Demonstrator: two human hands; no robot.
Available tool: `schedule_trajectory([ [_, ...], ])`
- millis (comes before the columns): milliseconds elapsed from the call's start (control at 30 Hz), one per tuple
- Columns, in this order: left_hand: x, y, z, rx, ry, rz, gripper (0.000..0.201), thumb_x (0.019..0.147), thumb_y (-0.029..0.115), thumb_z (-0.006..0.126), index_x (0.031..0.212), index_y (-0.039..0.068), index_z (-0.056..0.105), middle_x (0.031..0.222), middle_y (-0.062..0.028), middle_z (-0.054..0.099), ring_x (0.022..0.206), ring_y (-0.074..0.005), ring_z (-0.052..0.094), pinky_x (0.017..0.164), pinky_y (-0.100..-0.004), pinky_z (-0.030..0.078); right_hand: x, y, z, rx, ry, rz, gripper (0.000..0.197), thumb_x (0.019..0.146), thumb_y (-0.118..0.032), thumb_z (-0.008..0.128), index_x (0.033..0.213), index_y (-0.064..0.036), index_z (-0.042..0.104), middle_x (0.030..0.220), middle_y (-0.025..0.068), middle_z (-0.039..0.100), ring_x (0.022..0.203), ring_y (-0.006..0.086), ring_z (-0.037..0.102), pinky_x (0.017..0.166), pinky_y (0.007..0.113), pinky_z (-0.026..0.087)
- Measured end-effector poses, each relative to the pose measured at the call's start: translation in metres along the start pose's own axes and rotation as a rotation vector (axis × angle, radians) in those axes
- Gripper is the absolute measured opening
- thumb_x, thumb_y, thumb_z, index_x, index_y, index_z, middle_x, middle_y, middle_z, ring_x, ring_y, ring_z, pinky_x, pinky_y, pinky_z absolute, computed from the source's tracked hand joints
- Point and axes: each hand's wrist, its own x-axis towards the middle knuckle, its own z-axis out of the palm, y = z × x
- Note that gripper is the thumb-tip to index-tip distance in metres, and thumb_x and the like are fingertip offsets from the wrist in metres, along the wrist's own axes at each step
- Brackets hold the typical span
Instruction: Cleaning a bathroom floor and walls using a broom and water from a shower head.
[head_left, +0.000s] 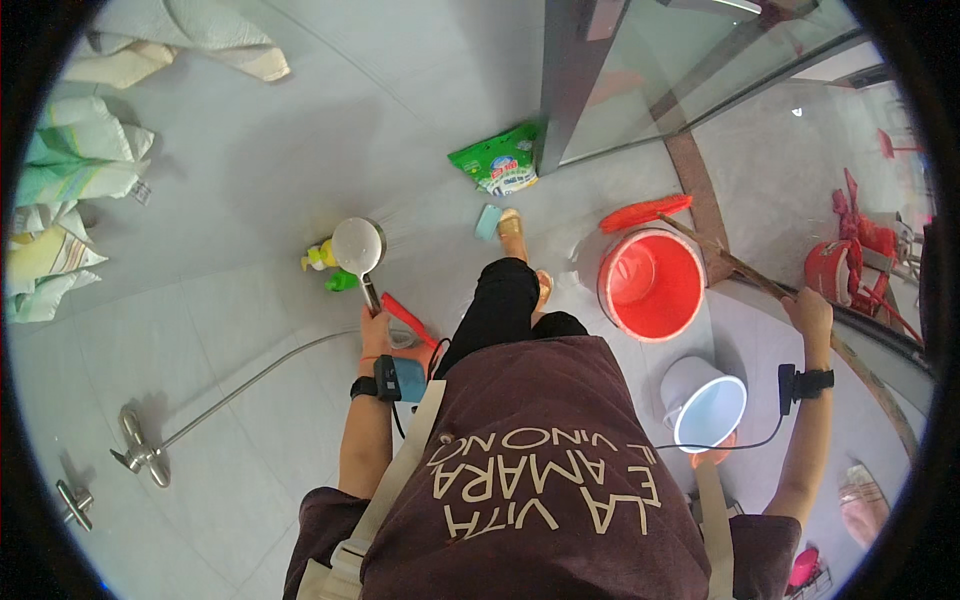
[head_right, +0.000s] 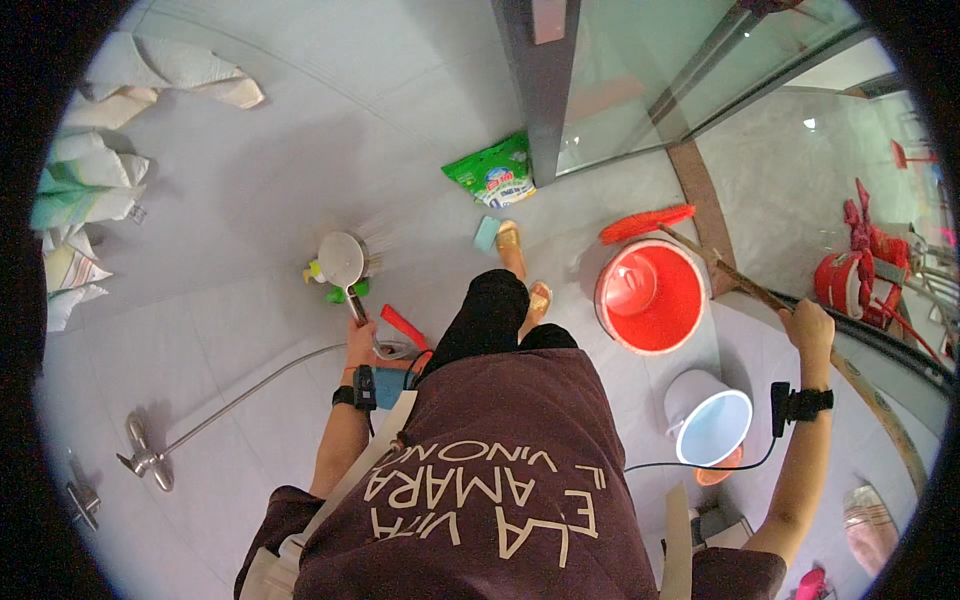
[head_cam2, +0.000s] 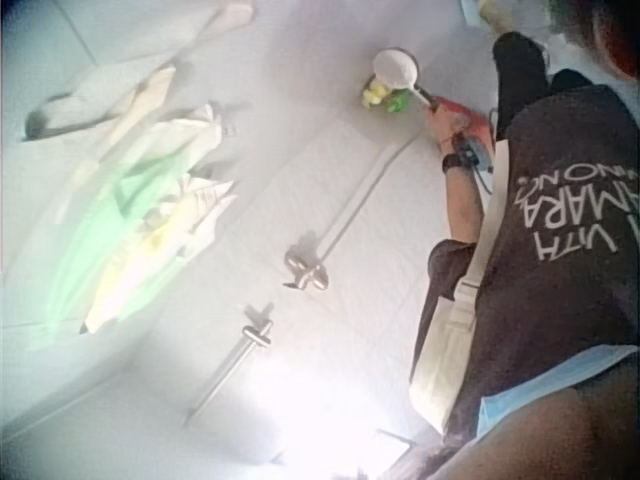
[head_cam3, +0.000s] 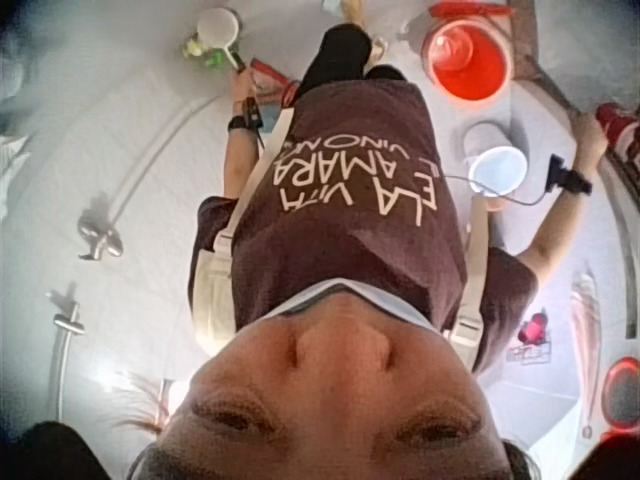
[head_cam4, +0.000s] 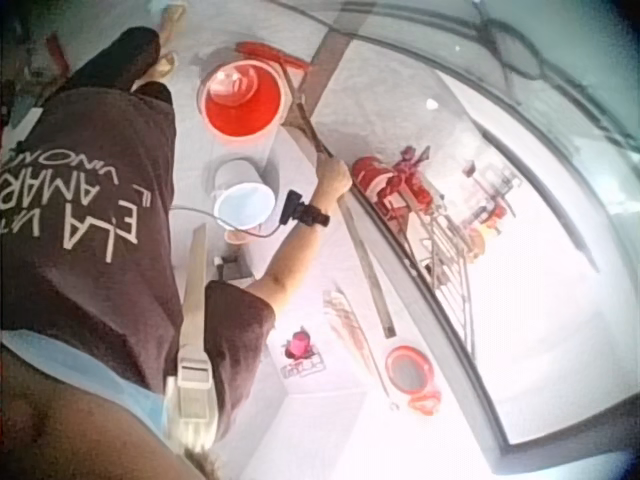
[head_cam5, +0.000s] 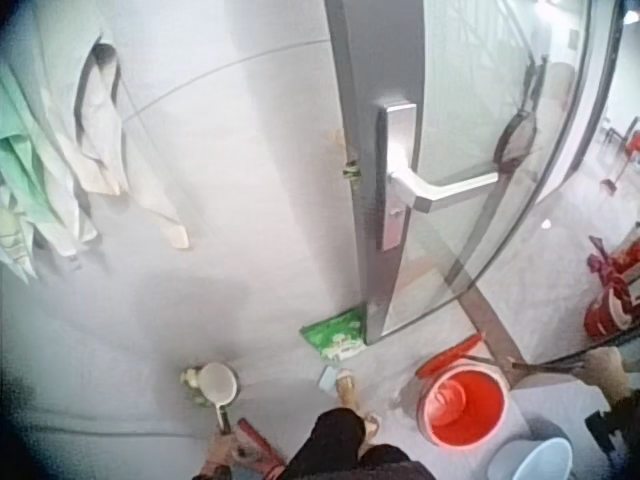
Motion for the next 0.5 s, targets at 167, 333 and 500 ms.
schedule_trajectory([
  [167,0.004,0.007,0.014,0.085,0.012,-0.013,0.021,0.064,-0.001,0.046,0.084,0.005,0.045,0.063,0.0011,0.041,0.053,-0.0095,0.039,0.047,-0.0208,0.032,-0.012,-0.004,0.006,0.028,0.055,-0.015,0.035,0.066,-0.036,0.054,0.066,-0.0008,0.056,0.065,0.0171,0.056,0.063,0.0306,0.056,0.058,0.038,0.044],
  [333,0.002,0.012,0.029,0.092,0.025,0.025,0.019,0.06,-0.002,0.046,0.079,0.003,0.046,0.065,-0.0003,0.042,0.056,-0.0091,0.04,0.047,-0.0218,0.032,-0.026,-0.009,0.021,0.049,0.007,0.062,0.035,0.066,-0.035,0.055,0.063,-0.0002,0.056,0.063,0.0186,0.056,0.061,0.0312,0.056,0.057,0.038,0.044],
  [500,0.002,0.002,0.031,0.086,0.019,0.023,0.023,0.06,-0.002,0.046,0.082,0.003,0.046,0.066,-0.0008,0.043,0.056,-0.0104,0.04,0.047,-0.0219,0.033,-0.026,-0.007,0.017,0.058,0.005,0.082,0.035,0.066,-0.035,0.055,0.061,-0.0002,0.057,0.063,0.0186,0.056,0.06,0.0313,0.056,0.057,0.037,0.045],
])
